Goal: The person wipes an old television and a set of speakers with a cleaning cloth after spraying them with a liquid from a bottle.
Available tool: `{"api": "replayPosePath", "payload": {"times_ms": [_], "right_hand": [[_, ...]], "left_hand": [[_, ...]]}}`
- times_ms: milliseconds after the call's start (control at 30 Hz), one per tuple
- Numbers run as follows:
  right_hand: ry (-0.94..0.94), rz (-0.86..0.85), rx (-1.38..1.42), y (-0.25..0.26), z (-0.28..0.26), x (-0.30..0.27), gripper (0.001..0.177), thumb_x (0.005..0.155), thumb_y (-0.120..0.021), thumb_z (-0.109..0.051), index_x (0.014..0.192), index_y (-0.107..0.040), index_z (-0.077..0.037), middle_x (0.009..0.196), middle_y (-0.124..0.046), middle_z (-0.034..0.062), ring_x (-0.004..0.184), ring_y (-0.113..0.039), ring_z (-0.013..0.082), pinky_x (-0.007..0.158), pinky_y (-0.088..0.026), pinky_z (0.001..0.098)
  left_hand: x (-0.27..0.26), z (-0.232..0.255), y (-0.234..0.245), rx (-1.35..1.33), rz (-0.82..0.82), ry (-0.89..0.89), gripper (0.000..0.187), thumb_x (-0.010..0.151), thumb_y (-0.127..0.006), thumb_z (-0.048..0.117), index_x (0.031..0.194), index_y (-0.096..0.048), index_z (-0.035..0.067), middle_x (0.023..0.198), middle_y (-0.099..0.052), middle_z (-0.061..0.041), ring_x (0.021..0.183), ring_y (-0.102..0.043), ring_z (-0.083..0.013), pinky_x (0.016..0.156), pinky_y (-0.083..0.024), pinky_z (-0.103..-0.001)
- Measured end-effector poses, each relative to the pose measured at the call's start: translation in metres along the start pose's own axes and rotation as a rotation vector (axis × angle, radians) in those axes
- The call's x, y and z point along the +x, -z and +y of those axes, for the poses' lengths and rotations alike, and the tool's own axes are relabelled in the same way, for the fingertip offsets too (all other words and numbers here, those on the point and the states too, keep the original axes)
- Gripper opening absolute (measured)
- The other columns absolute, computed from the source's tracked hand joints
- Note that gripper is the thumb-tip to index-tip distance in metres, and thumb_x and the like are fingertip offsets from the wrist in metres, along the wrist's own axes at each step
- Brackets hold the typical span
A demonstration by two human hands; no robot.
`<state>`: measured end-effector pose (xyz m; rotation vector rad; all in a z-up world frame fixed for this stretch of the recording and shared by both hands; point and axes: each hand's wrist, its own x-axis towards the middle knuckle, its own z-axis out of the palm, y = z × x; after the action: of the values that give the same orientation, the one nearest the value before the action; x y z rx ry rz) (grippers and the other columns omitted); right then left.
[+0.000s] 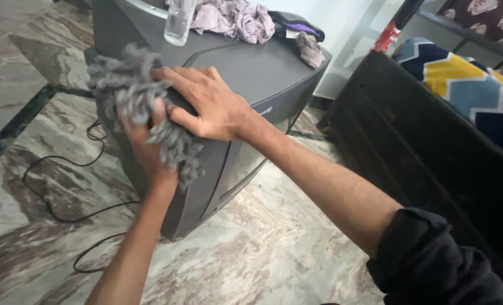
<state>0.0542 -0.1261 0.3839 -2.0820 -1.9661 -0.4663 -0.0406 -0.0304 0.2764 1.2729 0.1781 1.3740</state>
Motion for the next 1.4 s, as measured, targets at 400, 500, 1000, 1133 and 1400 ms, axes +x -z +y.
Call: {"api": "replayPosePath", "payload": {"times_ms": [400, 500, 1000, 1133, 1400], "right_hand": [[0.052, -0.045, -0.040, 0.011, -0.012, 0.008, 0.056, 0.093, -0.046, -0.036, 0.146, -0.056, -0.021, 0.151, -0.058, 0.0087, 0.151, -0.045, 0.0285, 0.121, -0.033, 0.0536], [0.047, -0.059, -0.032, 0.014, -0.013, 0.009, 0.056, 0.092, -0.047, -0.038, 0.145, -0.056, -0.021, 0.149, -0.059, 0.0082, 0.151, -0.045, 0.0276, 0.118, -0.033, 0.0531], [0.071, 0.005, -0.070, 0.007, -0.010, 0.000, 0.061, 0.097, -0.043, -0.048, 0.151, -0.052, -0.022, 0.152, -0.054, 0.0193, 0.145, -0.048, 0.0342, 0.113, -0.035, 0.0508], [0.094, -0.004, -0.059, 0.005, -0.007, 0.003, 0.060, 0.097, -0.042, -0.048, 0.150, -0.052, -0.021, 0.151, -0.054, 0.0197, 0.143, -0.049, 0.0343, 0.109, -0.035, 0.0495], [0.083, -0.075, -0.031, 0.012, -0.013, 0.010, 0.062, 0.092, -0.039, -0.041, 0.149, -0.052, -0.020, 0.151, -0.056, 0.0115, 0.142, -0.048, 0.0302, 0.110, -0.034, 0.0492]], "left_hand": [[-0.129, -0.324, 0.134, -0.330, 0.153, 0.885, 0.040, 0.113, -0.045, 0.035, 0.141, -0.061, 0.012, 0.102, -0.051, -0.005, 0.068, -0.042, -0.0158, 0.051, -0.035, -0.030], [-0.128, -0.315, 0.132, -0.320, 0.271, 0.794, 0.030, 0.113, -0.049, 0.029, 0.133, -0.065, 0.014, 0.091, -0.063, 0.004, 0.064, -0.052, -0.0071, 0.051, -0.041, -0.024], [-0.010, -0.033, 0.021, 0.031, -0.051, 0.036, 0.064, 0.110, -0.061, 0.036, 0.151, -0.036, -0.005, 0.148, -0.048, -0.020, 0.136, -0.052, -0.0280, 0.116, -0.038, -0.038], [-0.015, -0.078, 0.023, 0.009, 0.007, 0.003, 0.067, 0.110, -0.061, 0.032, 0.154, -0.031, -0.010, 0.153, -0.043, -0.021, 0.140, -0.047, -0.0286, 0.119, -0.037, -0.038], [-0.056, -0.226, 0.081, -0.056, -0.013, 0.373, 0.058, 0.105, -0.048, 0.034, 0.154, -0.038, 0.004, 0.151, -0.046, -0.010, 0.134, -0.047, -0.0264, 0.111, -0.036, -0.038]]}}
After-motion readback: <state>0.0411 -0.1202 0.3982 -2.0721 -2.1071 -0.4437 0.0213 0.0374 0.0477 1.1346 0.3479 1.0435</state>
